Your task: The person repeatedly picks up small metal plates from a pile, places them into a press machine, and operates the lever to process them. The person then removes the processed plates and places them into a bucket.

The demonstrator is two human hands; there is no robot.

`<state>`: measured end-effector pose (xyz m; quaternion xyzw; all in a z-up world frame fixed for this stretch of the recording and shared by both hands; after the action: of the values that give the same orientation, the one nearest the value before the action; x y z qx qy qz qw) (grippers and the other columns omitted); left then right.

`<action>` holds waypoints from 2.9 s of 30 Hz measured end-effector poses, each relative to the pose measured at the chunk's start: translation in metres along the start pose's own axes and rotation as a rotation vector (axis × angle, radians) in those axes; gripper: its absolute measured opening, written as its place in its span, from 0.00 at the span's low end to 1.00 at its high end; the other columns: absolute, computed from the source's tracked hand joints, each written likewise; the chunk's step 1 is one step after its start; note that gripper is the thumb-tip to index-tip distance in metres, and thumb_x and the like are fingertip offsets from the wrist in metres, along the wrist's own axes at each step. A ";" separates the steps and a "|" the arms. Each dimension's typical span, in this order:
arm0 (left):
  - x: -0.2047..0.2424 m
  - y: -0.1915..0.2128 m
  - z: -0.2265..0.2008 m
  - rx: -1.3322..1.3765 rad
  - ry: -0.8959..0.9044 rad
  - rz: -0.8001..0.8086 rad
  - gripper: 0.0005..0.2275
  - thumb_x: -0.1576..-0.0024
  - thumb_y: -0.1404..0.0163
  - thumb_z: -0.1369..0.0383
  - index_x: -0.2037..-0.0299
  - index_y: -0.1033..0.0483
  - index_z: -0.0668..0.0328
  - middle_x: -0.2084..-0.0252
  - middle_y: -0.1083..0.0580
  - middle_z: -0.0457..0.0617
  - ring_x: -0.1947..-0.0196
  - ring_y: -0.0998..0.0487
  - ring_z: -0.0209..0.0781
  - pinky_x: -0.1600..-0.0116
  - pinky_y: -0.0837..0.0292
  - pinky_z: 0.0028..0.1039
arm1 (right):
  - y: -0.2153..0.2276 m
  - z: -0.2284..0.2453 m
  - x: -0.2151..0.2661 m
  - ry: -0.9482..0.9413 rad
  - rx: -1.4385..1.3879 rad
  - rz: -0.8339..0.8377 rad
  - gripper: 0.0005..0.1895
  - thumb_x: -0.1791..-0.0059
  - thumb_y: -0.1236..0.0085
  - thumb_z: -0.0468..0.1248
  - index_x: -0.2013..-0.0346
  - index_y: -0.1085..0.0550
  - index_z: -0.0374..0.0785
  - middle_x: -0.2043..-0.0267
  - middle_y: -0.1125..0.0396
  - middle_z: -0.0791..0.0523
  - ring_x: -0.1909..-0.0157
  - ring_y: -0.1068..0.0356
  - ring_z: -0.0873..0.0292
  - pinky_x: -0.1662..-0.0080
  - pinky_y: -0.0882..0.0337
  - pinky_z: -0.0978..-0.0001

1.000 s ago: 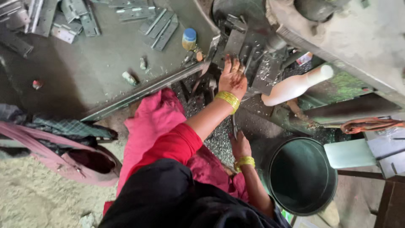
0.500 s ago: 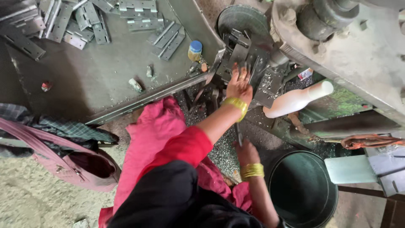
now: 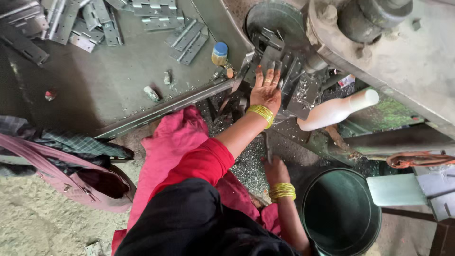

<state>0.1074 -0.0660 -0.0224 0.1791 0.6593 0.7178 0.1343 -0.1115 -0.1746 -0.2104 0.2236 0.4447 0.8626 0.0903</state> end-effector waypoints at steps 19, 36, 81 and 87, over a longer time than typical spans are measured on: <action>-0.065 -0.009 0.004 -0.183 0.136 -0.127 0.27 0.34 0.76 0.66 0.25 0.56 0.67 0.21 0.55 0.51 0.23 0.63 0.62 0.25 0.75 0.58 | 0.017 0.033 0.033 0.056 0.004 -0.075 0.20 0.48 0.48 0.52 0.57 0.27 0.37 0.62 0.27 0.39 0.56 0.27 0.33 0.56 0.30 0.41; -0.031 0.041 0.007 0.015 0.006 -0.180 0.20 0.38 0.67 0.66 0.37 0.36 0.63 0.23 0.51 0.53 0.23 0.56 0.51 0.25 0.69 0.57 | 0.001 0.012 0.023 0.172 -0.011 -0.177 0.21 0.47 0.45 0.51 0.58 0.29 0.34 0.61 0.29 0.37 0.54 0.31 0.29 0.56 0.32 0.39; 0.126 0.117 0.089 0.106 -0.296 -1.002 0.15 0.44 0.51 0.71 0.46 0.23 0.53 0.37 0.28 0.53 0.46 0.22 0.59 0.45 0.23 0.38 | 0.194 0.150 0.099 0.352 -0.308 -0.636 0.10 0.47 0.43 0.37 0.53 0.26 0.37 0.60 0.25 0.48 0.59 0.23 0.45 0.57 0.28 0.57; 0.132 0.031 -0.028 0.095 -0.306 -0.733 0.20 0.43 0.52 0.71 0.40 0.25 0.70 0.35 0.35 0.70 0.47 0.21 0.62 0.42 0.22 0.45 | 0.174 0.126 0.084 0.245 -0.241 -0.641 0.09 0.47 0.43 0.40 0.55 0.26 0.39 0.61 0.24 0.49 0.59 0.23 0.45 0.58 0.28 0.54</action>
<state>-0.0220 -0.0372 0.0170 0.0429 0.6845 0.5559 0.4697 -0.1193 -0.1555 0.0189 -0.0445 0.3949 0.8570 0.3281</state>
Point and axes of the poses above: each hand's wrist, its own x-axis away from the middle knuckle, its own y-axis out of the back of the hand, z = x × y, the point moved 8 cm from there along -x, towards the middle knuckle
